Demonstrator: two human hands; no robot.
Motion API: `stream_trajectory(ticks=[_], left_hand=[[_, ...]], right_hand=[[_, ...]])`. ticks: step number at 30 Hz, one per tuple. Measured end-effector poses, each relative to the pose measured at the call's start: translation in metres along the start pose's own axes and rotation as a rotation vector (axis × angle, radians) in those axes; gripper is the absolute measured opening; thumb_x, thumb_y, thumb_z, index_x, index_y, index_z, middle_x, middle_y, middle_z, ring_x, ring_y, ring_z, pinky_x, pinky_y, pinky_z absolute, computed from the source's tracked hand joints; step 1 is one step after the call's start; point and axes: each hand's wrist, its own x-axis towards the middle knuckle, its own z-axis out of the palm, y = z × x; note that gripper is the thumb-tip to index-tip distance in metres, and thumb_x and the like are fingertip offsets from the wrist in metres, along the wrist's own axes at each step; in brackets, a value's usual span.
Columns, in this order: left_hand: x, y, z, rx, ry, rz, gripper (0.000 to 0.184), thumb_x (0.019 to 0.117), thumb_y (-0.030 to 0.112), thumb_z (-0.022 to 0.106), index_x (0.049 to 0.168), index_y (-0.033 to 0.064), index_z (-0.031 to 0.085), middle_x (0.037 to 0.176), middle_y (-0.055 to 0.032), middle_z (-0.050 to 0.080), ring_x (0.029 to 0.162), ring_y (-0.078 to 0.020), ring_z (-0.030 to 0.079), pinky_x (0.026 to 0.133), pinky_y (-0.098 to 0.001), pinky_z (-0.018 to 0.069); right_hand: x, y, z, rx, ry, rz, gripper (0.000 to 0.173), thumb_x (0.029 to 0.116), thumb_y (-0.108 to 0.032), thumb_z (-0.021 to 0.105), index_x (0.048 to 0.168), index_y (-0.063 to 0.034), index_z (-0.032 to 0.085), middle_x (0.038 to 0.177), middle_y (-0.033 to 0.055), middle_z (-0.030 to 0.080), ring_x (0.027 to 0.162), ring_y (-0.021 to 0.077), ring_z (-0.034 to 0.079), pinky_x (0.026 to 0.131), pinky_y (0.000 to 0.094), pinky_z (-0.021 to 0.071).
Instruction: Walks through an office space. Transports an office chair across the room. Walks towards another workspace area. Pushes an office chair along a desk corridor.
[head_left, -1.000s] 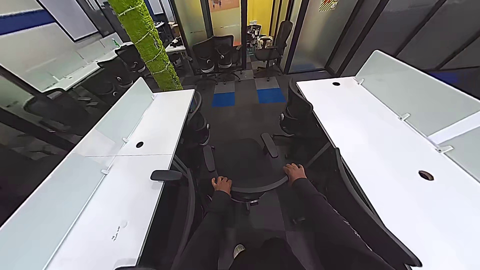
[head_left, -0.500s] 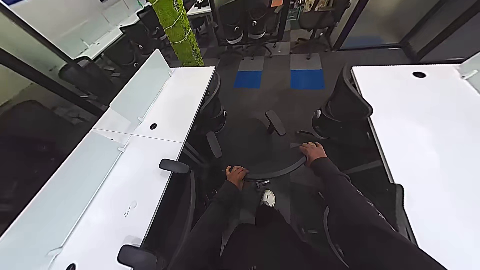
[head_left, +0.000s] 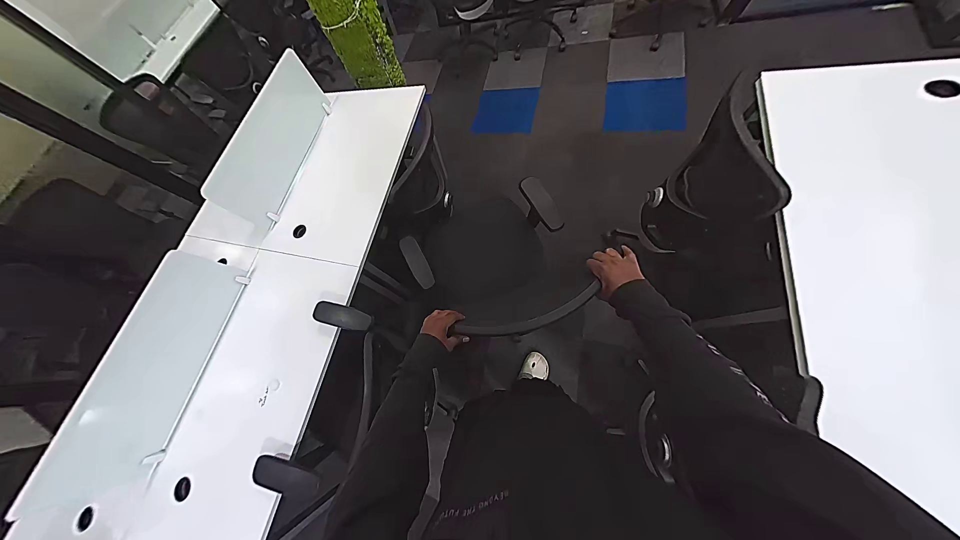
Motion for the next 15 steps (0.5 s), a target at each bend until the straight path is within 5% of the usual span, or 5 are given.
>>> stream_trajectory(ticks=[4, 11, 15], left_hand=[[-0.014, 0.001, 0.002, 0.109, -0.038, -0.043, 0.054, 0.0851, 0.033, 0.079, 0.135, 0.0141, 0.068, 0.140, -0.0051, 0.067, 0.135, -0.0260, 0.057, 0.120, -0.0476, 0.0376], [-0.063, -0.009, 0.008, 0.221, -0.064, -0.004, 0.050, 0.0839, 0.022, 0.077, 0.133, 0.0164, 0.070, 0.139, -0.0056, 0.068, 0.139, -0.0287, 0.054, 0.122, -0.0543, 0.0316], [-0.089, -0.020, 0.033, 0.279, 0.092, 0.138, 0.046, 0.0734, 0.017, 0.081, 0.119, 0.0139, 0.076, 0.123, -0.0073, 0.074, 0.124, -0.0318, 0.064, 0.114, -0.0562, 0.0419]], right_hand=[[-0.042, -0.023, 0.009, 0.054, -0.054, 0.068, 0.060, 0.0680, -0.009, 0.088, 0.126, -0.0059, 0.070, 0.134, 0.0156, 0.066, 0.134, 0.0410, 0.053, 0.115, 0.0726, 0.0282], [-0.146, -0.089, 0.042, 0.140, 0.042, 0.205, 0.047, 0.0704, 0.000, 0.083, 0.117, -0.0031, 0.073, 0.127, 0.0189, 0.069, 0.130, 0.0457, 0.056, 0.113, 0.0778, 0.0265], [-0.209, -0.119, 0.071, 0.115, 0.099, 0.280, 0.042, 0.0642, -0.004, 0.087, 0.105, -0.0043, 0.076, 0.114, 0.0161, 0.072, 0.119, 0.0440, 0.062, 0.110, 0.0781, 0.0304]])
